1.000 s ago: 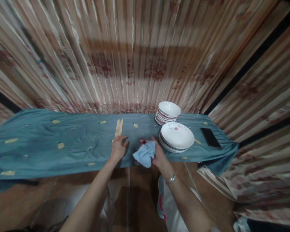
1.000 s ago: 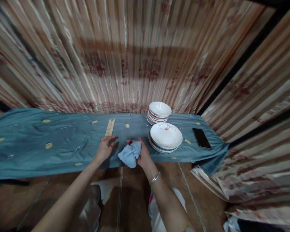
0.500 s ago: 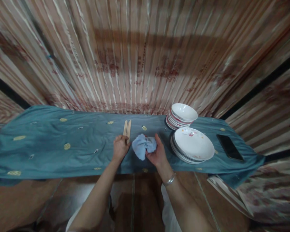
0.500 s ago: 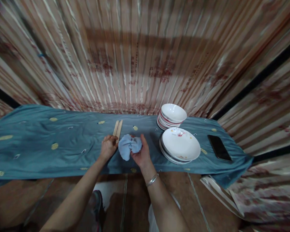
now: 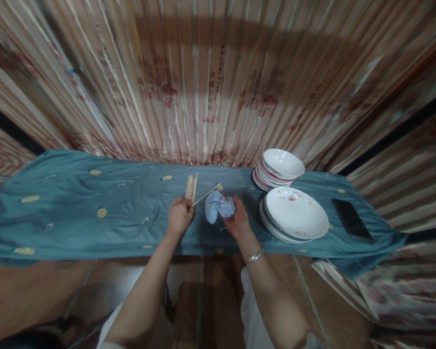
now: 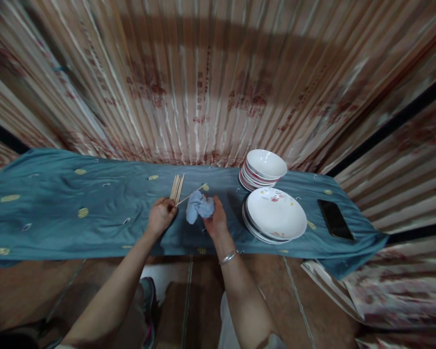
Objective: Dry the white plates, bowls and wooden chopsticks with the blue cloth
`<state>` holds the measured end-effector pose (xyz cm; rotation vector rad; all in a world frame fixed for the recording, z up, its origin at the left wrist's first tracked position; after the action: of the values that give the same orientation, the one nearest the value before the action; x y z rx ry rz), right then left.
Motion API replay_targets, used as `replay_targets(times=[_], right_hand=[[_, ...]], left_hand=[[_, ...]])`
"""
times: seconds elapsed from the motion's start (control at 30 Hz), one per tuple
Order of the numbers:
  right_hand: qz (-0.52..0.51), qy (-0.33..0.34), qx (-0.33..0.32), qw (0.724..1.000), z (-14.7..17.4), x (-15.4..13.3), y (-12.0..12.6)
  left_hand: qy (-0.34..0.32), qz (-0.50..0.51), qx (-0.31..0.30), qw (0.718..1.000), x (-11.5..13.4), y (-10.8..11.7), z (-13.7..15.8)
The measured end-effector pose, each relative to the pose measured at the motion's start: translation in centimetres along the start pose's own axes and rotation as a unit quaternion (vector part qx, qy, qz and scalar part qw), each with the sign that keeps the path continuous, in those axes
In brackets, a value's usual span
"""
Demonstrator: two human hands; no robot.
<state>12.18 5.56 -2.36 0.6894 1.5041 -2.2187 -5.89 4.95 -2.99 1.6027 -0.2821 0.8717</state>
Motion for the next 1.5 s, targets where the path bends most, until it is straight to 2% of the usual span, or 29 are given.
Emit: replay_targets(times=[0.17, 0.33, 0.43, 0.53, 0.63, 0.83, 1.0, 1.1, 1.33, 1.5], right_hand=[[0.014, 0.045, -0.018, 0.999, -0.5, -0.3, 0.9], [-0.004, -0.014, -0.004, 1.0, 0.8, -0.6, 0.3], [-0.022, -0.029, -0.086, 0.996, 2.2, -0.2, -0.9], [0.015, -0.038, -0.176, 0.983, 3.3, 0.4, -1.6], [0.064, -0.032, -0.217, 0.974, 3.9, 0.9, -1.3], [0.153, 0.006, -0.175, 0.973, 3.6, 0.7, 0.3], [0.129, 0.059, -0.101, 0.985, 1.9, -0.1, 0.9], [0.12, 0.077, -0.094, 0.985, 0.8, -1.1, 1.0], [0.093, 0.076, -0.051, 0.991, -0.7, -3.3, 1.5], [0.076, 0.047, -0.07, 0.994, -0.5, -2.9, 1.0]], left_hand=[[0.066, 0.143, -0.003, 0.988, 0.1, 1.1, -0.4], [0.124, 0.32, -0.094, 0.935, 1.9, 0.3, 2.0], [0.141, 0.399, -0.16, 0.892, 3.2, -1.3, 4.7], [0.157, 0.448, -0.209, 0.855, 3.9, -2.6, 6.7], [0.171, 0.483, -0.234, 0.826, 3.8, -3.2, 7.3], [0.191, 0.498, -0.296, 0.792, 3.9, -3.3, 8.2], [0.211, 0.456, -0.361, 0.786, 4.0, -4.0, 10.4], [0.225, 0.443, -0.389, 0.776, 3.9, -4.6, 11.8], [0.217, 0.427, -0.466, 0.744, 3.5, -5.1, 14.0], [0.238, 0.437, -0.472, 0.727, 3.2, -4.9, 14.3]])
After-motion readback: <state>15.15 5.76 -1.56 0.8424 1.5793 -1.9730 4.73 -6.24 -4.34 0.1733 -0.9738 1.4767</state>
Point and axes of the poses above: each hand's wrist, its own z-axis away from the middle knuckle, its own y-axis out of the back of the hand, x = y × z, the point moved 2 cm from there along -z, towards the middle knuckle, and after that the axes turned 15 degrees about y, right-handed, at the moved point
